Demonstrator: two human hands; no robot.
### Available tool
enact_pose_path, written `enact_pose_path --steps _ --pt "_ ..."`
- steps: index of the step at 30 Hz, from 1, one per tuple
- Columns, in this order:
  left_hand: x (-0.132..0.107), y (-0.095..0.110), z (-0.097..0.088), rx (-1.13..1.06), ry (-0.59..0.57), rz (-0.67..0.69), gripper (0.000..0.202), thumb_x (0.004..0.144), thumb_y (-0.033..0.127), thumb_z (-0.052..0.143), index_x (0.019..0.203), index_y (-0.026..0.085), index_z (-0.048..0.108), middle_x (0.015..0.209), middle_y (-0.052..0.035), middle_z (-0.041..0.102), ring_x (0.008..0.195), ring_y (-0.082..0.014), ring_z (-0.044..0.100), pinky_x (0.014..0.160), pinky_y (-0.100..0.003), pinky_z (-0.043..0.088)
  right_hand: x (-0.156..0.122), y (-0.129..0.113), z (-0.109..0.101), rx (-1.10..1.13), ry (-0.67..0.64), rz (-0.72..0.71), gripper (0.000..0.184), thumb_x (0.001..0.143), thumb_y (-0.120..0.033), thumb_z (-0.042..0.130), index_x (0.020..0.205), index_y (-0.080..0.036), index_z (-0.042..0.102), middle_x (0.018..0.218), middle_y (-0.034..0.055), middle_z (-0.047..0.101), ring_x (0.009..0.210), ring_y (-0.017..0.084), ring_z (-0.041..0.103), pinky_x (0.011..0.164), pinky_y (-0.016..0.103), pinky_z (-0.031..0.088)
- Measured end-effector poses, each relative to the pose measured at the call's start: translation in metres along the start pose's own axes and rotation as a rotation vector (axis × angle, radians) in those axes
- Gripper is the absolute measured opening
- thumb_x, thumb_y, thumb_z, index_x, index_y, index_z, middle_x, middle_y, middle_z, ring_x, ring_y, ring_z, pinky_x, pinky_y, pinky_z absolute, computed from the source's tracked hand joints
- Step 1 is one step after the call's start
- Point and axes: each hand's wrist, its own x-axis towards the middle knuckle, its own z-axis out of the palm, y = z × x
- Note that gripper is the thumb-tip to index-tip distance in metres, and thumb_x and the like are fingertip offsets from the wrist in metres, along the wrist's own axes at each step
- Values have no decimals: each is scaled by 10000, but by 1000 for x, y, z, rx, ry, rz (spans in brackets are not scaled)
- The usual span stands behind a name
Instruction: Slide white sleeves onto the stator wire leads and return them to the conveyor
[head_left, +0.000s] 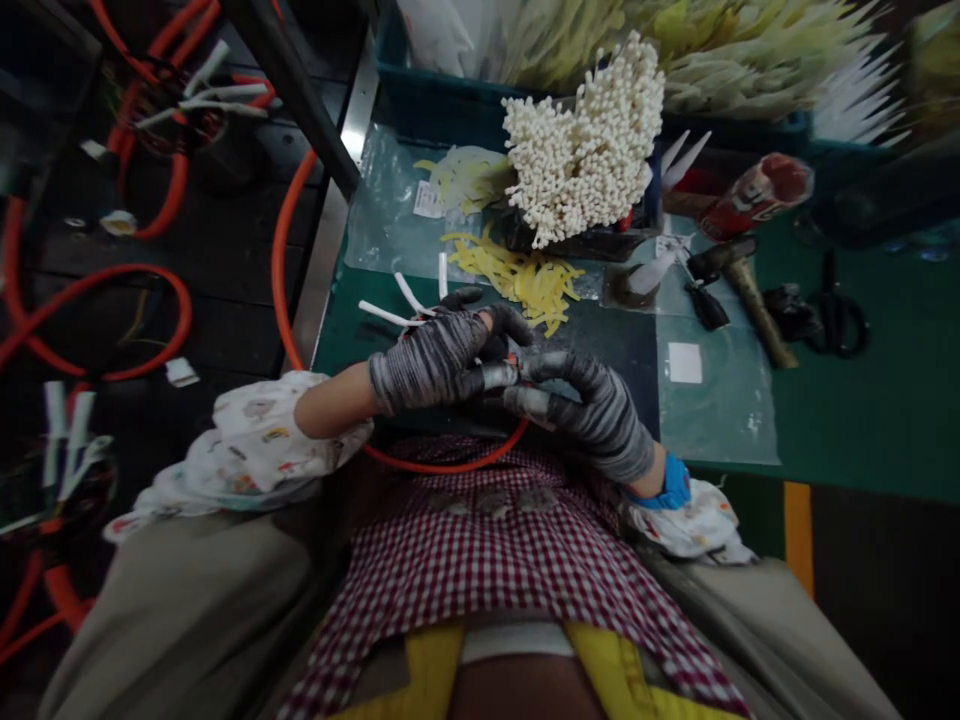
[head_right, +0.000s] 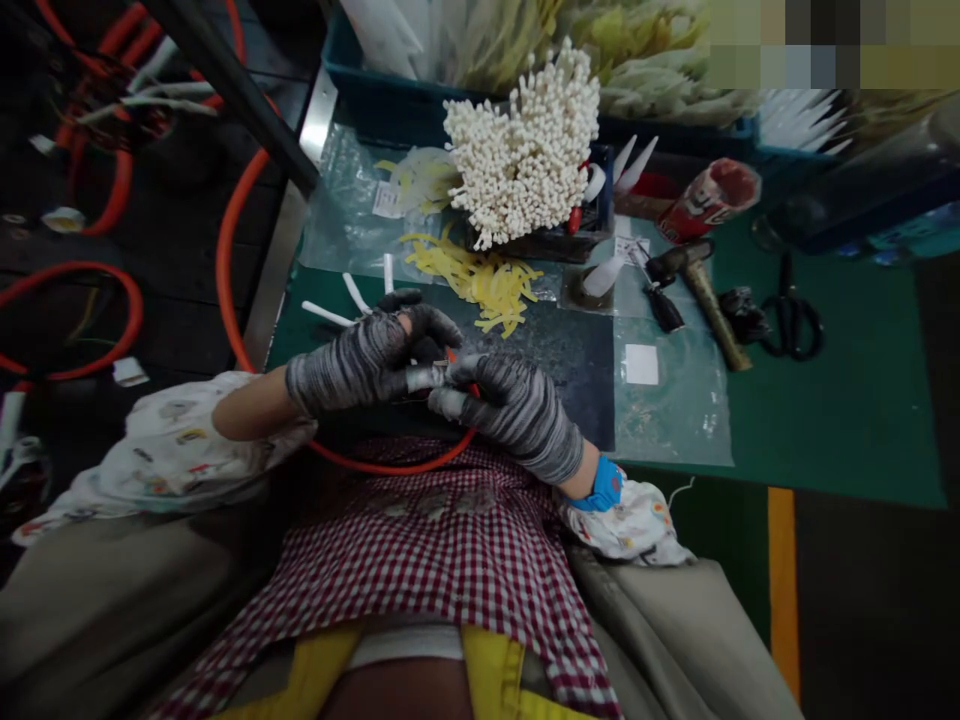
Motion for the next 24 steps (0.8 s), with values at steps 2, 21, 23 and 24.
enact_pose_path --steps 2,21,23,24 --pt "-8 0 1 118 60 69 294 996 392 691 1235 220 692 1067 -76 823 1039 -265 798 1370 -653 339 2 5 1 -19 11 -88 84 1005 -291 840 1085 -311 856 920 -25 835 778 163 786 692 258 641" --pt "-32 15 37 666 497 278 76 1004 290 634 1055 287 691 1048 -17 872 1056 -265 826 1320 -680 401 17 16 31 14 466 -233 102 1012 -315 822 1112 -334 820 1066 9 862 975 238 842 862 390 719" --pt "-37 15 31 668 483 277 149 1034 362 627 1156 312 697 1104 -11 871 1100 -271 816 1350 -690 351 23 15 45 115 552 -177 71 1038 -351 786 1105 -330 782 1093 15 854 1017 240 837 908 434 722" --pt "-38 14 22 640 463 284 146 1043 380 632 1157 325 705 1102 4 869 1107 -269 810 1355 -693 334 25 14 53 171 578 -147 70 1052 -365 765 1111 -326 759 1114 20 851 1045 239 835 937 452 719"
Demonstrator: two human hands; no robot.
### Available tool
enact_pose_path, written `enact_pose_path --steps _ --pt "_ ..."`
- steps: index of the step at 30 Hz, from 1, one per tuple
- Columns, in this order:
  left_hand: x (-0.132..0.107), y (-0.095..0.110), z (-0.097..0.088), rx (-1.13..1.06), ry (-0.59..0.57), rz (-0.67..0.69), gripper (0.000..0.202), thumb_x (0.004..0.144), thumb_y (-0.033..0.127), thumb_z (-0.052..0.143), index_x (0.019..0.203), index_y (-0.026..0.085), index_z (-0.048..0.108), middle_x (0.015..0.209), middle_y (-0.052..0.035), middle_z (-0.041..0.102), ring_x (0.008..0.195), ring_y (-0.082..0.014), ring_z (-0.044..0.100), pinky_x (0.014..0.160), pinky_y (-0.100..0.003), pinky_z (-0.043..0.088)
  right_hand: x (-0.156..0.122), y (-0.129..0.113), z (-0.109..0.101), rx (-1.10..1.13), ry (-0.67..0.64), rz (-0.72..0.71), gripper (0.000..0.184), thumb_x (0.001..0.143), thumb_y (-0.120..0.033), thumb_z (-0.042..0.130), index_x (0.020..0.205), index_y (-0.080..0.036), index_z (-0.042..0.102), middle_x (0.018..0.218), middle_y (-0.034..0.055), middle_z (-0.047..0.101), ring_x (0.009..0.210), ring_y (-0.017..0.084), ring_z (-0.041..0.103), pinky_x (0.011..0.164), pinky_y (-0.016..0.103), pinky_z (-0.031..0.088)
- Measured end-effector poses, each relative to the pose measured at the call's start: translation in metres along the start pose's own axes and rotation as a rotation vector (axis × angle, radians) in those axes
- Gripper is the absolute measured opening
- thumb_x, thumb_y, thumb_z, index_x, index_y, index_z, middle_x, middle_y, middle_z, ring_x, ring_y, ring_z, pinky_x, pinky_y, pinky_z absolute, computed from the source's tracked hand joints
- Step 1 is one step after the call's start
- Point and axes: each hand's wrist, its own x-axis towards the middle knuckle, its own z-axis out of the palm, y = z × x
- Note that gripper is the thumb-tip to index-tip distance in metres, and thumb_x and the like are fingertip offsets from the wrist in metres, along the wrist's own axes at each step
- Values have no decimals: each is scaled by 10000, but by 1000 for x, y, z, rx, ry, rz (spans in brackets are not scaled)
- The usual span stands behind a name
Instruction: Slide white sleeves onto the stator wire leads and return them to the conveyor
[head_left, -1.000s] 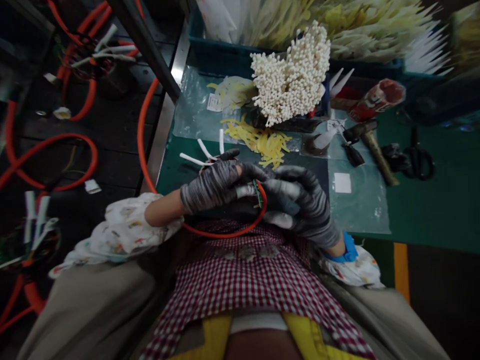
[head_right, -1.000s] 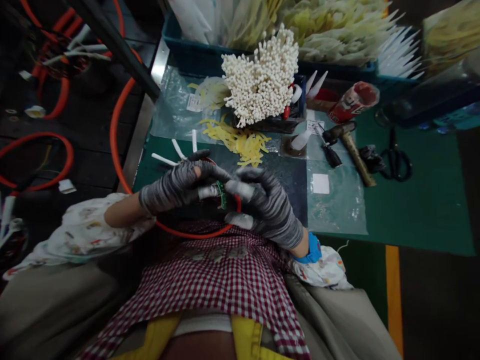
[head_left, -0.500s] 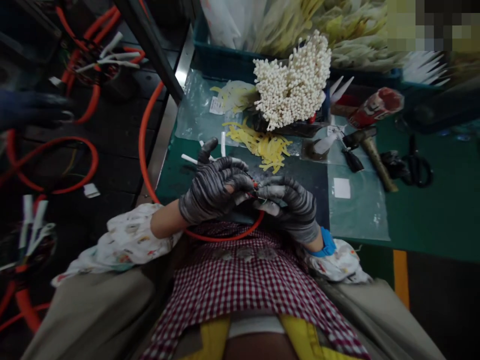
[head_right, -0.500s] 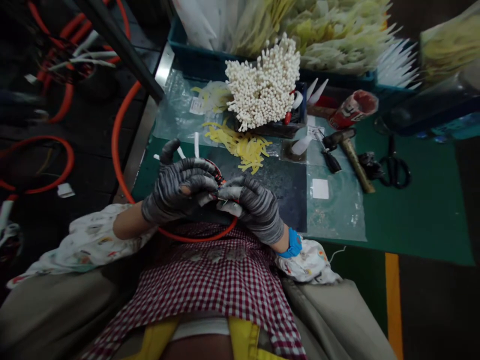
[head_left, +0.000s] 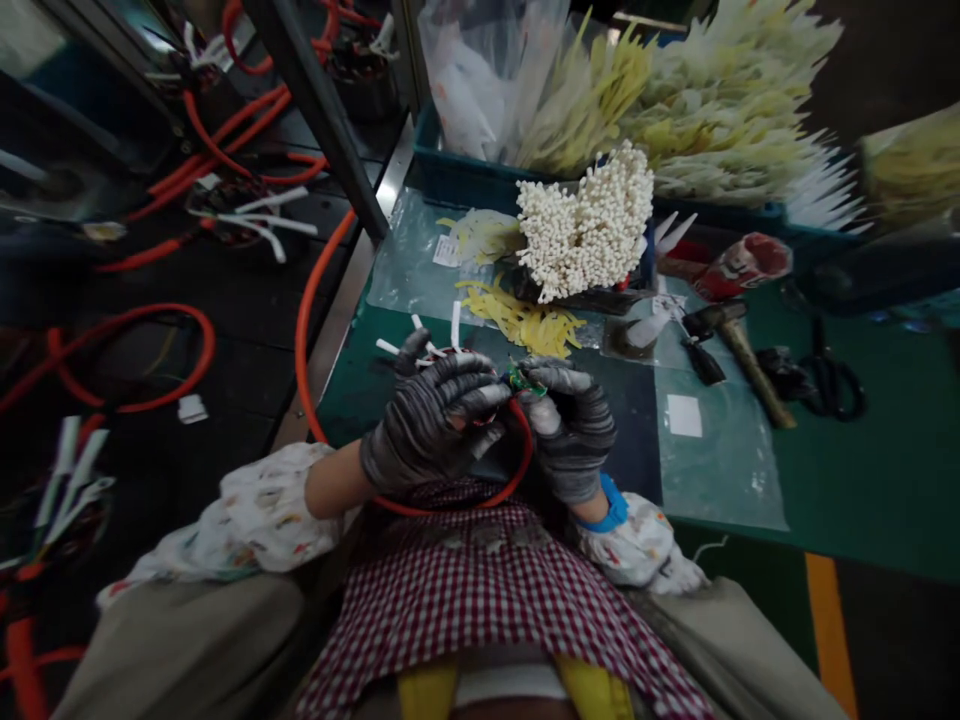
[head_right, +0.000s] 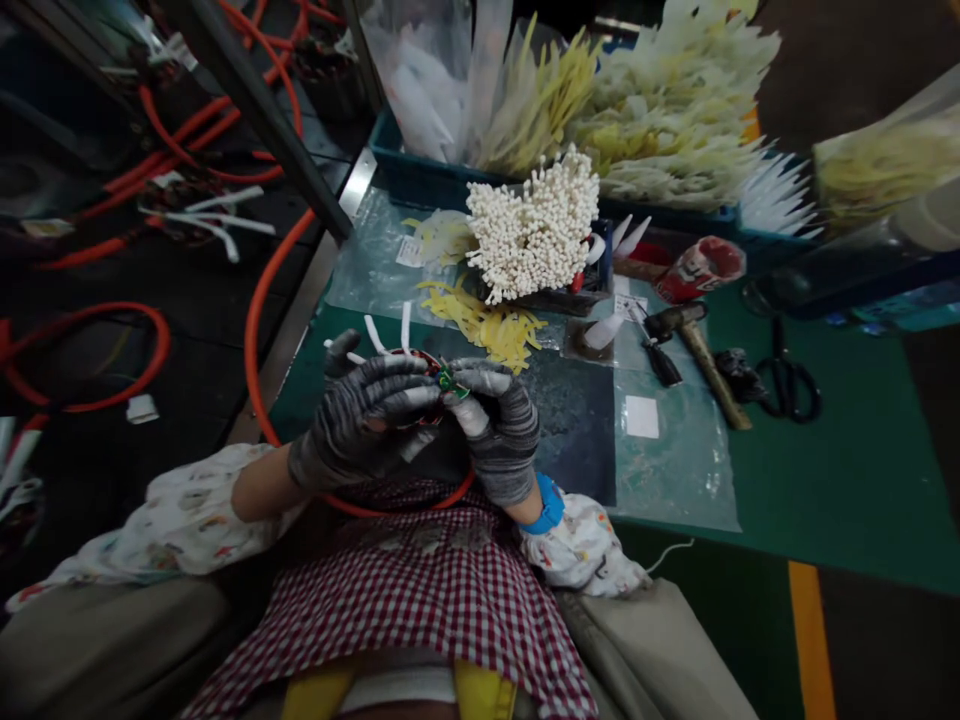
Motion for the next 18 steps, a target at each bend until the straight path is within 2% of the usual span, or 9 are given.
enact_pose_path --steps 3,5,7,8,9,10,12,15,18 --pt "16 -40 -23 -148 -65 -133 155 1078 407 629 1065 314 753 1074 21 856 1087 -238 785 1251 -614 487 -6 3 17 96 23 100 103 1086 -401 710 1122 -305 700 1145 43 850 1076 239 833 969 465 710" --pt "36 -79 -31 -139 -146 -398 306 1085 492 592 1157 257 773 1182 -28 835 1094 -222 753 1040 -465 636 -10 8 22 135 -6 127 139 1094 -431 691 1108 -293 678 1105 46 851 1027 236 838 932 444 712" --pt "60 -119 -27 -45 -286 -467 329 990 446 721 1189 198 802 1168 -48 836 1053 -231 732 1067 -456 621 -12 15 21 162 -38 125 153 1090 -442 693 1096 -291 680 1050 34 846 963 224 835 885 408 711" --pt "72 -137 -21 113 -479 -483 316 1017 413 655 1211 213 804 1199 -21 829 1083 -212 716 1109 -433 596 -13 19 19 171 -53 117 148 1085 -437 701 1095 -290 686 1029 26 842 934 216 831 860 388 708" --pt "83 -153 -12 175 -548 -493 324 1036 382 621 1227 206 814 1229 -27 823 1112 -217 707 1131 -432 574 -13 22 17 179 -71 104 140 1081 -428 707 1096 -290 693 1013 21 838 913 209 827 837 370 703" --pt "93 -166 -1 206 -589 -502 320 981 385 694 1195 189 829 1204 -42 826 1098 -229 707 1105 -414 579 -14 24 15 187 -93 87 132 1076 -419 712 1096 -289 699 999 18 834 900 204 823 816 356 699" --pt "108 -182 21 256 -653 -504 330 931 386 739 1162 177 847 1164 -62 829 1073 -244 718 1040 -369 586 -15 28 12 200 -164 53 117 1064 -400 721 1102 -290 707 1002 24 835 909 207 824 809 353 697" --pt "117 -188 49 311 -732 -476 304 888 387 759 1077 172 861 1077 -73 833 1029 -265 747 962 -343 586 -18 31 11 215 -237 14 107 1055 -388 731 1122 -307 712 1027 29 841 942 217 830 832 374 703" --pt "113 -188 64 375 -730 -436 311 906 373 731 1058 125 842 1127 -95 829 1116 -297 746 1025 -387 565 -20 35 13 247 -203 -17 97 1064 -384 723 1147 -334 713 1029 16 842 950 214 829 834 380 708"
